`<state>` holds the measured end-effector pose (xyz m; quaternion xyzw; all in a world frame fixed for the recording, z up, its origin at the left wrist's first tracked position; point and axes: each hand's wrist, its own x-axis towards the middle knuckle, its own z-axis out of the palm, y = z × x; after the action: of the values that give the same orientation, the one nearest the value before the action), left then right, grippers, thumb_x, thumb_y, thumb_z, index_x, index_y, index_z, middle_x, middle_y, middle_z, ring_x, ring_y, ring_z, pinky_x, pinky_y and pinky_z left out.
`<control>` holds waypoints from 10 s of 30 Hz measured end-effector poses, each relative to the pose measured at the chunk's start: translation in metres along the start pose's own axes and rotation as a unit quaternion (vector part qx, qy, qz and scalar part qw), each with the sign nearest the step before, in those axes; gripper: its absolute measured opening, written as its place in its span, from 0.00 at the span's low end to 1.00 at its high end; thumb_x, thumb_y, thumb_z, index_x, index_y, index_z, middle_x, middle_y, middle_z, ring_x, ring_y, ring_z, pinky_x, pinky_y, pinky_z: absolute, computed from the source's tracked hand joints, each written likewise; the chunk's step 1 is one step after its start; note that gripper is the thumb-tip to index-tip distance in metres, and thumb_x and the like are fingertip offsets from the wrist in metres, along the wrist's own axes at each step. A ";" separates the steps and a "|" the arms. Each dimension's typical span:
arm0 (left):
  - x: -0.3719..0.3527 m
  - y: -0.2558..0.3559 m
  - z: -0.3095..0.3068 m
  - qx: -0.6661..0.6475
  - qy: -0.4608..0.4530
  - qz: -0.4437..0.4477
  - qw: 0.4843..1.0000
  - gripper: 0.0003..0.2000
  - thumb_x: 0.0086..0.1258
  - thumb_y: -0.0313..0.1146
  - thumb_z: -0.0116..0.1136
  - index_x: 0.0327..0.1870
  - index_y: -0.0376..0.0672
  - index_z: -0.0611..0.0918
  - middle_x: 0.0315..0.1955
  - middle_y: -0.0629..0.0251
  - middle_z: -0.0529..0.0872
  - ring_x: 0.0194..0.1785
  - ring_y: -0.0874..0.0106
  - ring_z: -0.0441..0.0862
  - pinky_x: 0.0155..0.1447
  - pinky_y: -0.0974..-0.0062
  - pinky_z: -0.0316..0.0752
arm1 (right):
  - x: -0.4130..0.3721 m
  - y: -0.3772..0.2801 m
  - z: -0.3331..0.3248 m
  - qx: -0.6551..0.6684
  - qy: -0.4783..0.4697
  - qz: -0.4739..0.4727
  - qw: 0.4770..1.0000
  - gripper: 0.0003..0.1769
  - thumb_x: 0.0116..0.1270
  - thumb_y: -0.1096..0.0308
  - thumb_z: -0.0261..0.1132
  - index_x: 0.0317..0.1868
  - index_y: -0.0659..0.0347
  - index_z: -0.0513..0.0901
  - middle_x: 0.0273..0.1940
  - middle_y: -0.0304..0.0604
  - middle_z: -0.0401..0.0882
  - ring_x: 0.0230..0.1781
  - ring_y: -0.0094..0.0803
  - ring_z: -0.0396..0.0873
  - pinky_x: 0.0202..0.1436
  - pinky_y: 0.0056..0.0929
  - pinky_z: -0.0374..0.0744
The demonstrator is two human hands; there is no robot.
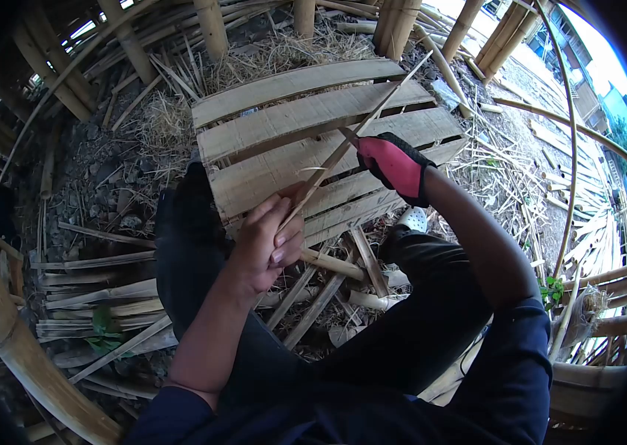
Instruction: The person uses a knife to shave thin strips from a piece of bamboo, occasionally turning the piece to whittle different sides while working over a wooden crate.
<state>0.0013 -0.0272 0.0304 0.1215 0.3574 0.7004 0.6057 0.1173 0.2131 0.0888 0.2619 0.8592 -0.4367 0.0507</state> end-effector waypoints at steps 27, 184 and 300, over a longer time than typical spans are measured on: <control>0.009 0.004 0.004 -0.023 0.025 0.001 0.999 0.17 0.84 0.37 0.39 0.66 0.45 0.73 0.15 0.77 0.63 0.12 0.83 0.56 0.17 0.82 0.51 | -0.001 -0.008 0.055 0.006 0.029 -0.148 0.988 0.20 0.75 0.55 0.52 0.28 0.60 0.75 0.19 0.31 0.65 0.18 0.20 0.62 0.25 0.26 0.62; 0.005 -0.001 0.010 0.056 -0.001 -0.067 0.996 0.19 0.86 0.39 0.38 0.67 0.39 0.72 0.24 0.72 0.73 0.15 0.85 0.65 0.19 0.86 0.59 | -0.007 0.021 -0.027 -0.031 0.002 -0.123 0.992 0.27 0.78 0.46 0.58 0.52 0.64 0.85 0.40 0.44 0.86 0.41 0.28 0.82 0.47 0.29 0.79; -0.017 0.011 -0.003 -0.018 -0.058 -0.064 0.996 0.22 0.84 0.34 0.40 0.76 0.38 0.64 0.23 0.76 0.65 0.13 0.89 0.55 0.12 0.90 0.56 | -0.022 0.003 0.017 0.078 0.032 0.016 0.996 0.26 0.75 0.44 0.58 0.25 0.55 0.75 0.20 0.27 0.64 0.20 0.18 0.59 0.25 0.25 0.57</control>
<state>-0.0046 -0.0440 0.0400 0.1282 0.3160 0.6580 0.6714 0.1348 0.1924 0.0835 0.2922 0.8192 -0.4933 0.0093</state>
